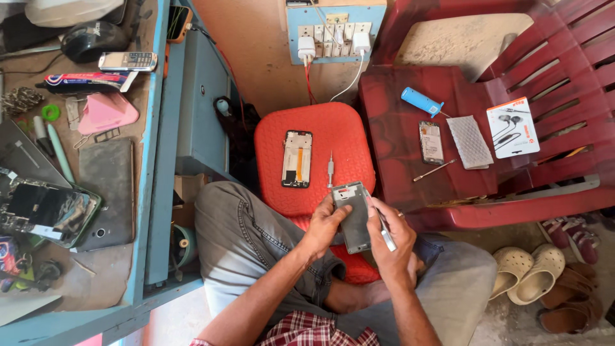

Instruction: The person sits on the floor and uses a metal prying tool to scrape and clean the interior surface of a disassembled smartphone back cover. The person holds the cover in one hand and scrapes along the edges and center with the tool in the other hand.

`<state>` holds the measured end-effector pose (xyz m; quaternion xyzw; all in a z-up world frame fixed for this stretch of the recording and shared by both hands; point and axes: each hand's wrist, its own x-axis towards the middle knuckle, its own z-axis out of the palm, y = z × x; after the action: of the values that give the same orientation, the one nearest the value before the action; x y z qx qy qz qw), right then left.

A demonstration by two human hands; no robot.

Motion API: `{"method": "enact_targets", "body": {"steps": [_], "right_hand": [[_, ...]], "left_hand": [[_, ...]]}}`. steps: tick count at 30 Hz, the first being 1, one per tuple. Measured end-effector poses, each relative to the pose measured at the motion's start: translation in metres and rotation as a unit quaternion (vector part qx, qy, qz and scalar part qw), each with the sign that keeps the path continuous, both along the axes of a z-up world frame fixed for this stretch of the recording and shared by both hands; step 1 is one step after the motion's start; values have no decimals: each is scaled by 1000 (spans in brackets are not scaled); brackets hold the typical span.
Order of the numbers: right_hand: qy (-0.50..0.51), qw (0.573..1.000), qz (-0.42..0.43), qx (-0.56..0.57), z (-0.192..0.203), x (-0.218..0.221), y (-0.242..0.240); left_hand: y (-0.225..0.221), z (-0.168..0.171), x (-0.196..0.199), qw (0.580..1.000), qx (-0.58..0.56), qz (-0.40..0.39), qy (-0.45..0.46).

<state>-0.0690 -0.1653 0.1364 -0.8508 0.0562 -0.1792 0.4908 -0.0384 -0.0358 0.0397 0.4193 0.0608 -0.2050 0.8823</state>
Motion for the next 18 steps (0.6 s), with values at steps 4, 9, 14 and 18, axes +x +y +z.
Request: {"method": "enact_targets", "body": {"steps": [4, 9, 14, 18], "right_hand": [[-70, 994, 18, -83, 7, 2, 4], [-94, 990, 23, -103, 17, 4, -2], [-80, 993, 42, -77, 14, 2, -9], [-86, 993, 43, -73, 21, 0, -16]], "left_hand": [[-4, 12, -3, 1000, 9, 3, -17], [-12, 18, -4, 998, 6, -16, 64], [-7, 8, 3, 994, -36, -24, 99], [-13, 22, 4, 991, -35, -33, 127]]}}
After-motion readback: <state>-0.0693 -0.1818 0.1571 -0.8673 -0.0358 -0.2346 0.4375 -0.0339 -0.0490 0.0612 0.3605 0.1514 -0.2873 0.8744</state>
